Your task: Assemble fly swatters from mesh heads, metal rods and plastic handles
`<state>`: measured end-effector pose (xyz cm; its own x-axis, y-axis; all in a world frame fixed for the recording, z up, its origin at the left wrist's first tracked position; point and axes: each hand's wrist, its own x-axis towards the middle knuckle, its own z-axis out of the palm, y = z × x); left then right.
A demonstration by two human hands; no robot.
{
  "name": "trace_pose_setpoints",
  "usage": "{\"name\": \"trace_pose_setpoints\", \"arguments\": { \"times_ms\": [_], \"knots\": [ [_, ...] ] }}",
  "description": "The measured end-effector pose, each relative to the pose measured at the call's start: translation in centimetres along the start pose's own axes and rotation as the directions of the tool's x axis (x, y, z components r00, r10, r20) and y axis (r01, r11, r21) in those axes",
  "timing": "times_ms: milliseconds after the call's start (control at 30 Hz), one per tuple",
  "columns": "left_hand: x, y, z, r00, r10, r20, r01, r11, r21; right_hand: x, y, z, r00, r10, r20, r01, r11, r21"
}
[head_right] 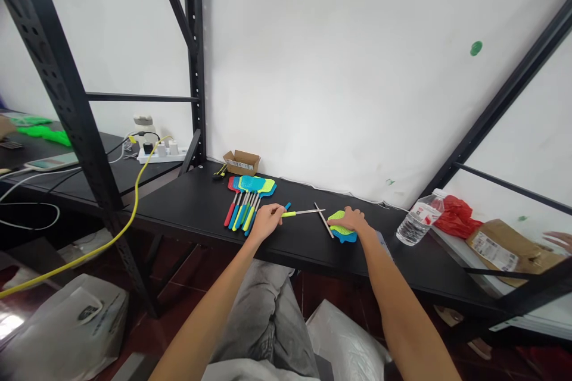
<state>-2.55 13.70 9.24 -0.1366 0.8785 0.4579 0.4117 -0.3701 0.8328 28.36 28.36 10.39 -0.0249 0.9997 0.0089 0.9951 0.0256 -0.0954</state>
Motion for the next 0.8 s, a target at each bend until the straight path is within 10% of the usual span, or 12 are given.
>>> {"name": "trace_pose_setpoints", "arguments": {
  "times_ms": [300,500,800],
  "knots": [
    [0.1,0.1,-0.1,1.000,0.002,-0.008,-0.002,1.000,-0.014,-2.4,-3.0,-4.6,0.945,0.173,-0.277,-0.001,0.850,0.527],
    [0.2,0.2,-0.1,0.999,-0.024,-0.043,0.022,0.999,-0.032,-5.6,-6.3,-2.1,0.918,0.305,-0.252,0.009,0.619,0.785],
    [0.1,0.8,-0.3,0.996,-0.031,-0.087,0.031,0.999,0.006,-9.7,-6.5,0.3,0.776,0.495,-0.391,-0.077,0.690,0.720]
  ]
}}
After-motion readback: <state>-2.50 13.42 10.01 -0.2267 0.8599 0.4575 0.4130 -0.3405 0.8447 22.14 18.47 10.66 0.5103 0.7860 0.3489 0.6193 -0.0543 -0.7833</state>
